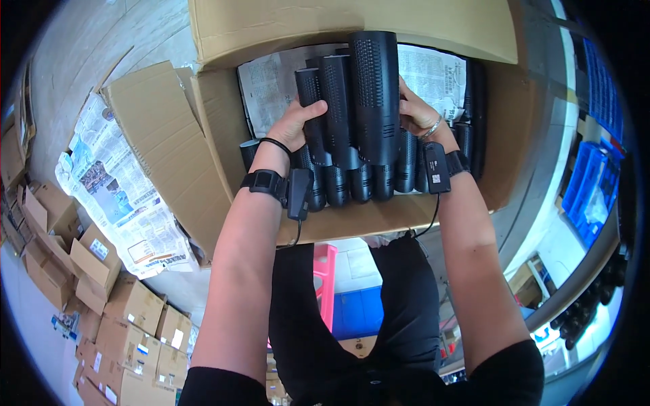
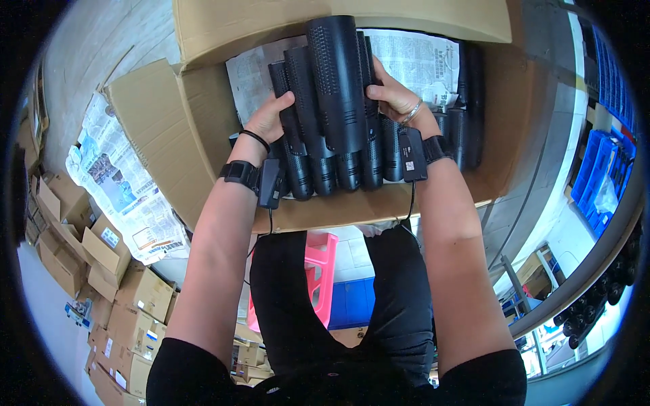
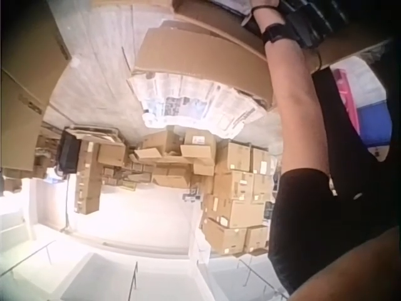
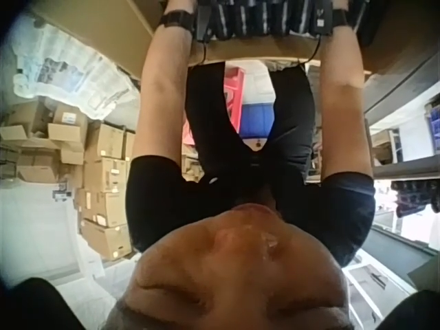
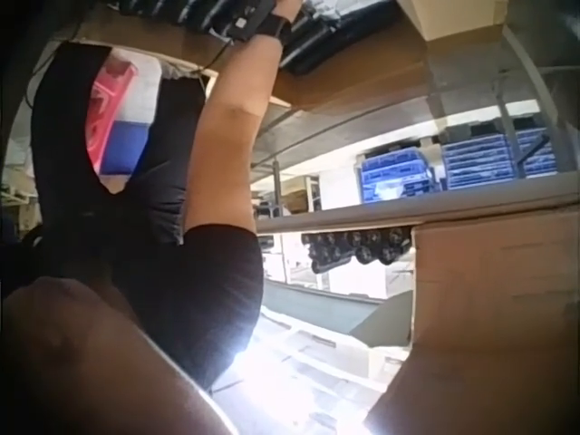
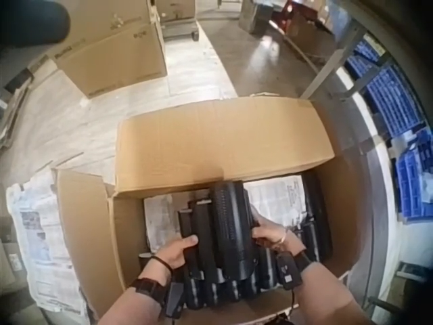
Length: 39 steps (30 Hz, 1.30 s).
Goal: The person fits caps onto cylinders by hand, removes newspaper from a cardboard box to pack the cylinders inside, and then returns to the workbench to cap more cylinders.
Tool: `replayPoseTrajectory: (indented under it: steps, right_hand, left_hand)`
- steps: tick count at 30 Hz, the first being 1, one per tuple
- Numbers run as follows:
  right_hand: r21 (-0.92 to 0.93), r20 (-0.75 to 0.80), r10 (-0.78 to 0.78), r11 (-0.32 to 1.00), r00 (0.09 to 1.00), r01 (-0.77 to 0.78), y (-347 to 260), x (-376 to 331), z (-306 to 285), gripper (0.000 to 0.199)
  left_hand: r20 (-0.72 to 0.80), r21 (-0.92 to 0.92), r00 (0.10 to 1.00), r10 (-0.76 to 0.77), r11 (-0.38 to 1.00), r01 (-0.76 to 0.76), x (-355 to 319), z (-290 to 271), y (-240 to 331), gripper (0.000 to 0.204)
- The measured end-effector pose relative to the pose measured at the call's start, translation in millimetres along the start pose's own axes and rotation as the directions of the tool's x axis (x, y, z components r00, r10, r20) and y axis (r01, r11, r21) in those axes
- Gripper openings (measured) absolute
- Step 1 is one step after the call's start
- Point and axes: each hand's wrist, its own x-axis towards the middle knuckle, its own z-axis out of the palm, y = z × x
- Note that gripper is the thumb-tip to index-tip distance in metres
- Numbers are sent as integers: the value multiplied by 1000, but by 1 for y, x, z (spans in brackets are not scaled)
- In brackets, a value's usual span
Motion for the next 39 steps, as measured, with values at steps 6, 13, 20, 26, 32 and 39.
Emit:
replayPoseTrajectory:
  steps: [6,13,20,26,32,39]
  right_hand:
    - [-4,22,-17,1000,1000,17,-16,-12,12,113]
    - [-91,-32,91,991,995,-94,-41,-76,50,115]
    - [30,0,284,958,959,-284,-37,-203,102,120]
    - [137,-32,38,990,999,-34,-39,-332,161,135]
    - [381,-79,-170,905,982,187,-57,-474,198,133]
    - [413,-354,-370,762,859,498,-69,-667,147,123]
  left_hand:
    - [43,-4,999,25,1000,-25,-13,10,9,70]
    - [-14,48,995,95,994,-94,-82,54,12,82]
    - [21,44,997,68,997,-69,-203,124,-8,96]
    - [43,146,998,-50,988,43,-295,196,-19,94]
    - [137,287,961,-240,938,193,-350,290,-45,79]
    - [286,482,872,-397,846,227,-348,468,-137,68]
